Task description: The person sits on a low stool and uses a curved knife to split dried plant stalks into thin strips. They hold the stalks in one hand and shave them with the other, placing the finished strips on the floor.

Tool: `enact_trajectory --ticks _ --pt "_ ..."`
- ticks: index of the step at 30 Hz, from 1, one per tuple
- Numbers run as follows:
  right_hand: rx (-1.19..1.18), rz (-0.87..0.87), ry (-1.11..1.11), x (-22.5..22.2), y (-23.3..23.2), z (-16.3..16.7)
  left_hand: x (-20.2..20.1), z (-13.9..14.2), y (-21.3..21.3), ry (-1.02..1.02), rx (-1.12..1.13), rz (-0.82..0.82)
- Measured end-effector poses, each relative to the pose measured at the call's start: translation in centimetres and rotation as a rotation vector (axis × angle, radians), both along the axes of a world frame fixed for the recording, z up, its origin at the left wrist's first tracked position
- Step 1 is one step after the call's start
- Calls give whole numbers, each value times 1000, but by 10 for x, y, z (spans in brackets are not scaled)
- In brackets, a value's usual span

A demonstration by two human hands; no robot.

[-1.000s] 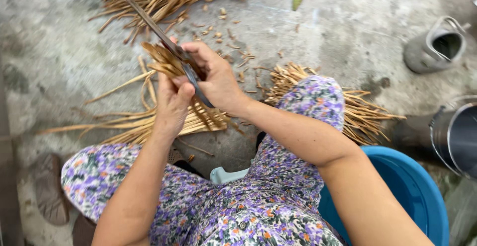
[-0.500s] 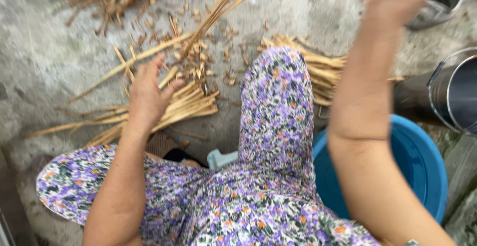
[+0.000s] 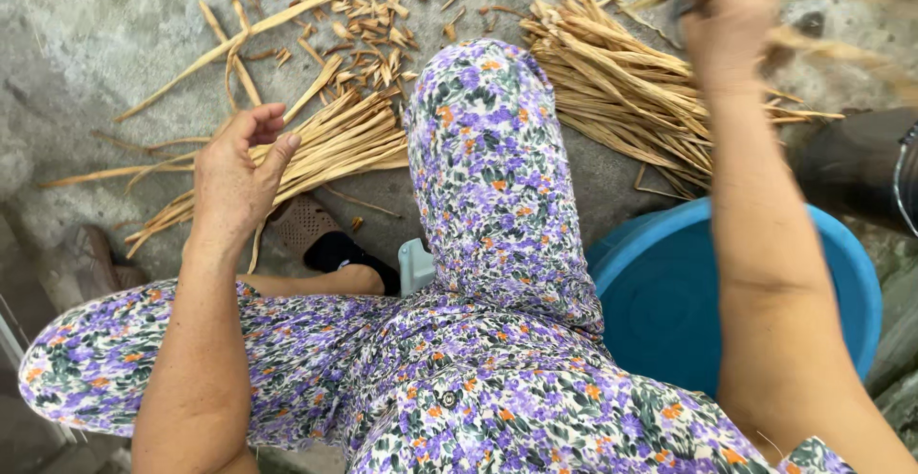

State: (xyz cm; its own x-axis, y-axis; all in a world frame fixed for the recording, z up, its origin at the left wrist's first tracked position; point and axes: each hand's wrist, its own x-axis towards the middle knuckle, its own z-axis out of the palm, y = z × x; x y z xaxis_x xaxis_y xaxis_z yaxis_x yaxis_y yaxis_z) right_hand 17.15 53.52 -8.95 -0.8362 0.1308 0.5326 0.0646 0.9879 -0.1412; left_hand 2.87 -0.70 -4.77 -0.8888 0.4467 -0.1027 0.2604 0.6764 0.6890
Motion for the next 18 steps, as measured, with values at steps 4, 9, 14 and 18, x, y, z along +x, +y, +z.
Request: enact_trajectory --ticks 4,9,14,18 --pt "-338 -219 -406 -32 -68 -88 0 -13 -19 19 -54 22" --pt "-524 -218 -617 -38 -109 -107 -19 -39 -43 49 24 41" --pt "-704 -120 -685 -32 -101 -81 -61 -90 -43 75 -134 155" --pt "-873 -107 -563 -20 -69 -41 -74 -146 -28 56 -234 164"
